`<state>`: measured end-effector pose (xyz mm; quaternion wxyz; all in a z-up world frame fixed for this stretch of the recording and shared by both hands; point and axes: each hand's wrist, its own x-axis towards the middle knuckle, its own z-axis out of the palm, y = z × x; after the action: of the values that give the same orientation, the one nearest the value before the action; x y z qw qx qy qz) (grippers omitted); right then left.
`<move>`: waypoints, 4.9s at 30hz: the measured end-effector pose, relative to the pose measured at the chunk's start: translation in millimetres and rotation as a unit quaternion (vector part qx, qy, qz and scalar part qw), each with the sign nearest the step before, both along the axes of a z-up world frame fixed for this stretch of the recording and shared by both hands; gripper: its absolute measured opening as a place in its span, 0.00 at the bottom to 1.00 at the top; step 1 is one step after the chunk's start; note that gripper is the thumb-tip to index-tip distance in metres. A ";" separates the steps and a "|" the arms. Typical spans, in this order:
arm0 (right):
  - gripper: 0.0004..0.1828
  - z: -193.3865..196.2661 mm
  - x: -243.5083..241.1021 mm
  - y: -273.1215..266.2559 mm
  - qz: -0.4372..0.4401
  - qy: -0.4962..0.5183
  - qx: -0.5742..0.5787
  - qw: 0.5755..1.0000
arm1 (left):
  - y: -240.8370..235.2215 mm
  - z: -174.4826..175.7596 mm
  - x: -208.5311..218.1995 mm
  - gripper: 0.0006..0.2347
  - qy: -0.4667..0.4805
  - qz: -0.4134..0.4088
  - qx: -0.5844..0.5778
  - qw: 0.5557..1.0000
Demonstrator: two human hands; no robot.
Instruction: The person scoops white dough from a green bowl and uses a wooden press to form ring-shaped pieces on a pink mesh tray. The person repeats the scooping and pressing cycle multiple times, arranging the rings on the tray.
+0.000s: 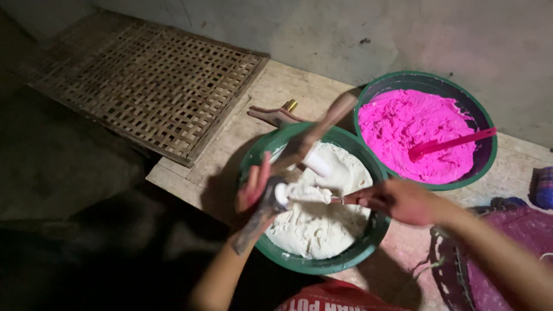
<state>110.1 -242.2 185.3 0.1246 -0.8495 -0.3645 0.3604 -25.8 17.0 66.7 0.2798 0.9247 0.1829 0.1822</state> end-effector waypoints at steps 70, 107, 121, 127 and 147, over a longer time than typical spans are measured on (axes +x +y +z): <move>0.36 -149.3 -37.7 2.4 -0.124 0.206 0.255 0.936 | 98.6 -122.2 25.8 0.18 -0.150 0.114 -0.484 0.855; 0.51 -42.4 -61.3 -545.4 -0.173 0.359 0.386 0.832 | -516.6 -1.9 135.3 0.13 0.143 -0.642 -0.135 0.741; 0.40 -145.9 -178.5 -572.9 -0.490 0.171 0.600 0.609 | -551.1 -139.7 209.2 0.22 0.110 -0.364 0.015 0.925; 0.40 -149.7 -215.5 -568.7 -0.525 0.122 0.643 0.544 | -478.2 -64.0 207.3 0.08 0.058 -0.297 -0.198 0.932; 0.29 -173.8 -202.3 -549.8 -0.554 0.096 0.688 0.459 | -406.1 -100.1 76.3 0.07 0.005 -0.482 0.076 0.873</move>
<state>-92.2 -791.9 11.5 0.8761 -0.4717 0.0676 -0.0728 50.5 -389.2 -33.4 0.2605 0.9174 -0.2989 0.0335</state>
